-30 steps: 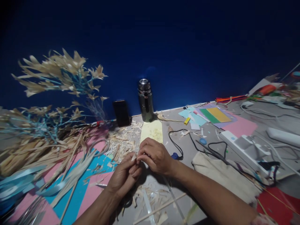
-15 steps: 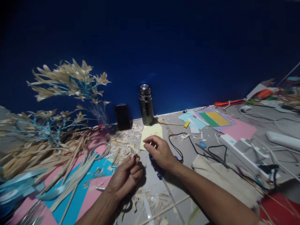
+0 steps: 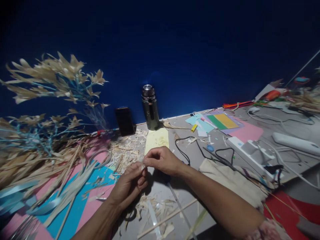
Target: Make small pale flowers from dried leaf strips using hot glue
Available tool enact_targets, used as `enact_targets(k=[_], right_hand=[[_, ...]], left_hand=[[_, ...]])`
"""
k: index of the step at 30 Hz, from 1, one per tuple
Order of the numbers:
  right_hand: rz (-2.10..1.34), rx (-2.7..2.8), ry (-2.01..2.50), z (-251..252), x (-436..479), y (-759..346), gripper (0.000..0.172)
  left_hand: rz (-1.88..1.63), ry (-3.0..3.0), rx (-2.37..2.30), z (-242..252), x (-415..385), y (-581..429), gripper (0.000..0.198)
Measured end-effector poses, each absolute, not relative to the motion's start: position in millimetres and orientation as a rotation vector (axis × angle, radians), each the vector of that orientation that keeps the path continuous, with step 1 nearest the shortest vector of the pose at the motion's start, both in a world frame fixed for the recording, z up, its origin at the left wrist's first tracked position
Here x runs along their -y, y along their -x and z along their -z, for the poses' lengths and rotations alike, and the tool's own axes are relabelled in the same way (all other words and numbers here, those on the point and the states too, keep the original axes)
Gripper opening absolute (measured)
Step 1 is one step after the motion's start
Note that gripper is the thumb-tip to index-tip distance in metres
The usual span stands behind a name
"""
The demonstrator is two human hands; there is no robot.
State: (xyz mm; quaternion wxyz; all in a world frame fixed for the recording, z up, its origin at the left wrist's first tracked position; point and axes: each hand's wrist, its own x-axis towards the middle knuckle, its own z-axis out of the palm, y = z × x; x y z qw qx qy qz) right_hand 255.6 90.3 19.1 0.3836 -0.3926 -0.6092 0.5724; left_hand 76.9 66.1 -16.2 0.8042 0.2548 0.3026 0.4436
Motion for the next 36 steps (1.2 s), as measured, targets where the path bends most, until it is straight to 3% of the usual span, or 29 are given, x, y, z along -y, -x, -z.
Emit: enact_targets(k=[18, 36], right_hand=[[-1.539, 1.589, 1.037, -28.4, -89.8, -260.1, 0.024], [-0.889, 2.041, 0.945, -34.8, -85.5, -261.3, 0.010]], left_hand=[[-0.891, -0.591, -0.643, 19.0, -68.5, -70.9, 0.029], [-0.942, -0.613, -0.734, 14.3, -67.4, -74.4, 0.034]])
